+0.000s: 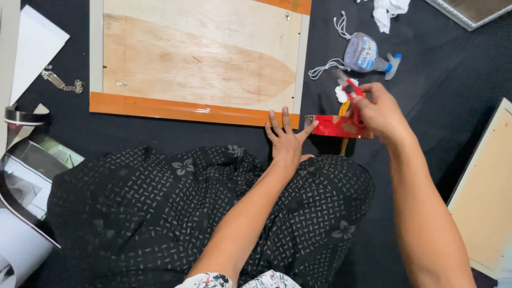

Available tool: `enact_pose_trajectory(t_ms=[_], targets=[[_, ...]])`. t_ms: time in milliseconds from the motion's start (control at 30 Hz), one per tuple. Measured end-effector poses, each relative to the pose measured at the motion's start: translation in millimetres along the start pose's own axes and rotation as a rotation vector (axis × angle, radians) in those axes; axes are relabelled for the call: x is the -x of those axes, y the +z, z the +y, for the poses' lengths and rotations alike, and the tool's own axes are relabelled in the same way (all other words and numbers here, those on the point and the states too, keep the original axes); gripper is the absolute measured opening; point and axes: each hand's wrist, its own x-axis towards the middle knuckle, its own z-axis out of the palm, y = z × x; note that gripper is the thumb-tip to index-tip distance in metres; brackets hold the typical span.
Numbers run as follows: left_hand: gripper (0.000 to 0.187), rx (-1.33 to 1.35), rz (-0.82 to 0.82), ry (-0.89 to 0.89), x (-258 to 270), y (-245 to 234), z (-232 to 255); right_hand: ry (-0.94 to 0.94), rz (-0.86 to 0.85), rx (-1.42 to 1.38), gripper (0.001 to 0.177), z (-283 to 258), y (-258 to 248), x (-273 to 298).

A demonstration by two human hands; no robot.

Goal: Applying adhesive tape to the edges of a wooden picture frame and smoothing it down.

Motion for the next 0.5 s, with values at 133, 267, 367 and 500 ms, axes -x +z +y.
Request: enact_pose_trajectory(t_ms=[133, 267, 367, 500], targets=[[0.145, -0.053, 0.035, 0.018, 3, -11, -1, 0.116, 0.263, -0.172, 0.032, 155, 4, -49], [0.127, -0.042, 0.032, 0.040, 3, -10, -2, -0.133, 0.289, 0.225, 0.071, 144, 3, -13], [0.134, -0.138, 0.087, 0.041, 8, -12, -4, -0.556, 0.187, 0.401, 0.081, 122, 16, -6], [0.136, -0.184, 0.174, 0.046, 7, -5, -4, -0.662, -0.102, 0.514, 0.080, 123, 14, -23]])
